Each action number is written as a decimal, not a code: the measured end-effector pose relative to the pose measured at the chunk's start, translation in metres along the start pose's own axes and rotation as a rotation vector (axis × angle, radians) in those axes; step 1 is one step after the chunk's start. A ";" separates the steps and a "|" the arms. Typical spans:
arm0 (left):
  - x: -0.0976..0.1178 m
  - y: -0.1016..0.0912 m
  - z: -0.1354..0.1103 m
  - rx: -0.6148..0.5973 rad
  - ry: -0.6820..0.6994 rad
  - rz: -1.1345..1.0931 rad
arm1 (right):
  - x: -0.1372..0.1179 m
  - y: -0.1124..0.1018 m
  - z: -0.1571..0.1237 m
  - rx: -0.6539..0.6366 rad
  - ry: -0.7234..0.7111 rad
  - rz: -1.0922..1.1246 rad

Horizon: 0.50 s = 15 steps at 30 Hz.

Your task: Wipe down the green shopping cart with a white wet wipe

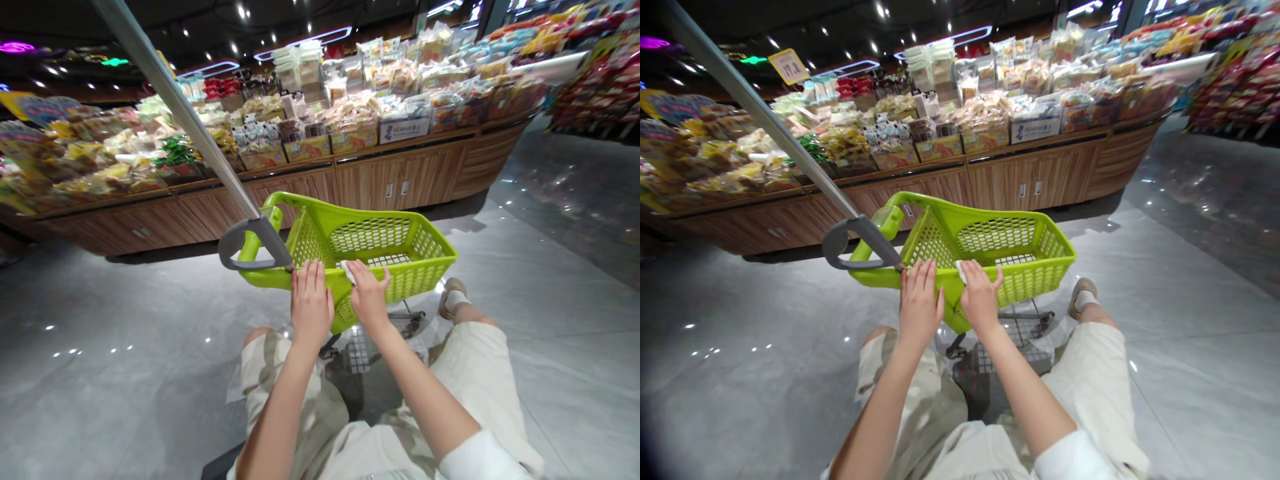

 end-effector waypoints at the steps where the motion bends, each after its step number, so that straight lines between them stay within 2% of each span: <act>1: 0.000 0.001 0.001 -0.008 -0.013 0.022 | -0.018 0.007 0.003 -0.031 -0.039 0.045; 4: -0.001 0.004 0.007 -0.034 -0.035 0.080 | -0.049 0.019 0.010 -0.058 -0.116 0.125; 6: -0.004 0.005 0.012 -0.040 -0.033 0.090 | -0.045 0.022 0.012 -0.047 -0.141 0.107; 8: -0.007 0.007 0.016 -0.040 -0.022 0.081 | -0.024 0.020 0.013 -0.031 -0.151 0.051; 10: -0.009 0.010 0.019 -0.039 -0.012 0.072 | 0.009 0.013 0.012 0.010 -0.122 -0.007; 13: -0.011 0.016 0.022 -0.034 -0.015 0.069 | 0.055 -0.001 0.011 0.086 -0.034 -0.058; 15: -0.011 0.018 0.023 -0.024 -0.034 0.070 | 0.071 -0.007 0.012 0.113 0.048 -0.064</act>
Point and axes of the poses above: each hand's wrist, its own z-axis towards the middle knuckle, its own y-axis out of the palm, x = y × z, the point moved 8 cm from there along z, towards the middle knuckle, and after that the axes turned 8 degrees about x, right-handed, at the moved point
